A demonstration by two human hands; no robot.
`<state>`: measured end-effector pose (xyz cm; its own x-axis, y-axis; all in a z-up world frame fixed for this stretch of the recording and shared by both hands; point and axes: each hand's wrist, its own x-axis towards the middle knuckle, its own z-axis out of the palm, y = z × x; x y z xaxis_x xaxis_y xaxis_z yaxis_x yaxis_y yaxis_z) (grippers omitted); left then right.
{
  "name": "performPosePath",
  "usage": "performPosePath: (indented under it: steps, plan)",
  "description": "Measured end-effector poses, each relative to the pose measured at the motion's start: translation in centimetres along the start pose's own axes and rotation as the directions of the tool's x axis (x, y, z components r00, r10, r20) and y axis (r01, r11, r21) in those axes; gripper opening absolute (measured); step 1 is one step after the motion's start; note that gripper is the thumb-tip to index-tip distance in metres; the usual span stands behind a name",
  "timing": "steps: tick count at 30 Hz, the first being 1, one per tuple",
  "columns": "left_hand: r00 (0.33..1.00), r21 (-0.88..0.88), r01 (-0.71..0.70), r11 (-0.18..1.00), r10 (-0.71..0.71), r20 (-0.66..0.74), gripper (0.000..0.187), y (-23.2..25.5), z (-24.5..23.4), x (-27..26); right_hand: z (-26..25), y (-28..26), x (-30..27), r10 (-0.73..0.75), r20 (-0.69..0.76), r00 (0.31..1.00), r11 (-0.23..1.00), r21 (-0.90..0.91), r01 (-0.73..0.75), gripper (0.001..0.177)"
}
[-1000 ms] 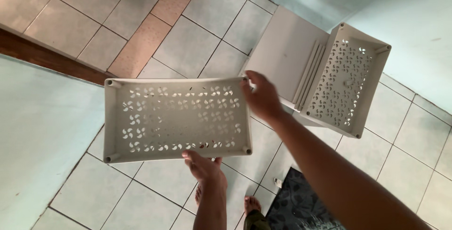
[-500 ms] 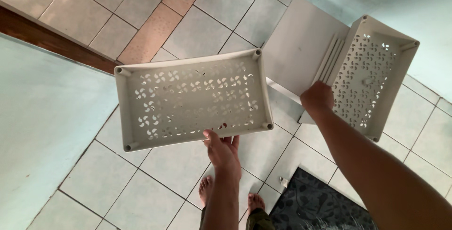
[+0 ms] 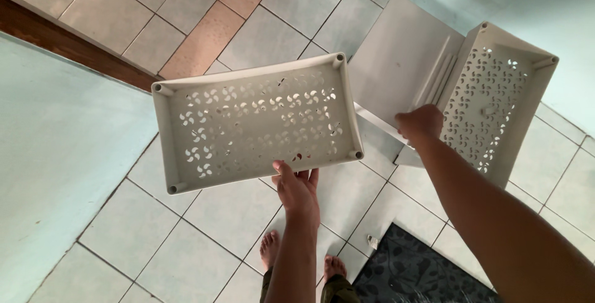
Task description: The person assembles a white plastic three-tiered storage rack by inserting white support poles into the corners of perforated trays. They stack the trays vertically, securing each level with the poles to form a stable unit.
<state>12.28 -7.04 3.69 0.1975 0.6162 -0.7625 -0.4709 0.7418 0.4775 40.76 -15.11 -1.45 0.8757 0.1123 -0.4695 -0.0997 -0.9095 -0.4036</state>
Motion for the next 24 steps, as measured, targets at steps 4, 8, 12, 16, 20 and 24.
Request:
performPosePath:
  steps: [4, 8, 12, 16, 20, 24]
  plan:
    - [1.0, 0.045, 0.021, 0.999, -0.022, 0.003, 0.074, -0.2, 0.8, 0.6, -2.1, -3.4, -2.4, -0.199, -0.156, 0.967, 0.958, 0.176, 0.225, 0.016]
    - [0.988, 0.252, 0.153, 0.956, -0.151, -0.025, 0.079, 1.0, 1.5, 0.6, -4.6, -8.2, -7.3, -0.442, -0.221, 0.869, 0.634, 0.609, 0.477, 0.018]
    - [0.929, 0.516, 0.295, 0.804, -0.368, 0.043, 0.078, 2.8, 0.5, -0.3, -5.0, -11.9, -13.1, -0.615, 0.012, 0.788, 0.55, 0.723, 0.418, 0.02]
    - [0.889, 0.771, 0.194, 0.607, -0.441, 0.123, 0.064, 5.4, -0.7, -1.2, -3.2, -13.3, -16.8, -0.713, 0.099, 0.695, 0.477, 0.795, 0.376, 0.017]
    - [0.959, 0.523, -0.083, 0.849, -0.074, 0.273, 0.044, 9.6, 1.0, -0.8, -0.6, -13.8, -19.6, -0.722, 0.185, 0.667, 0.575, 0.697, 0.428, 0.019]
    - [0.951, 0.48, -0.275, 0.833, 0.162, 0.263, 0.032, 14.6, 1.6, -0.7, 2.5, -14.1, -23.0, -0.802, 0.308, 0.512, 0.534, 0.753, 0.384, 0.02]
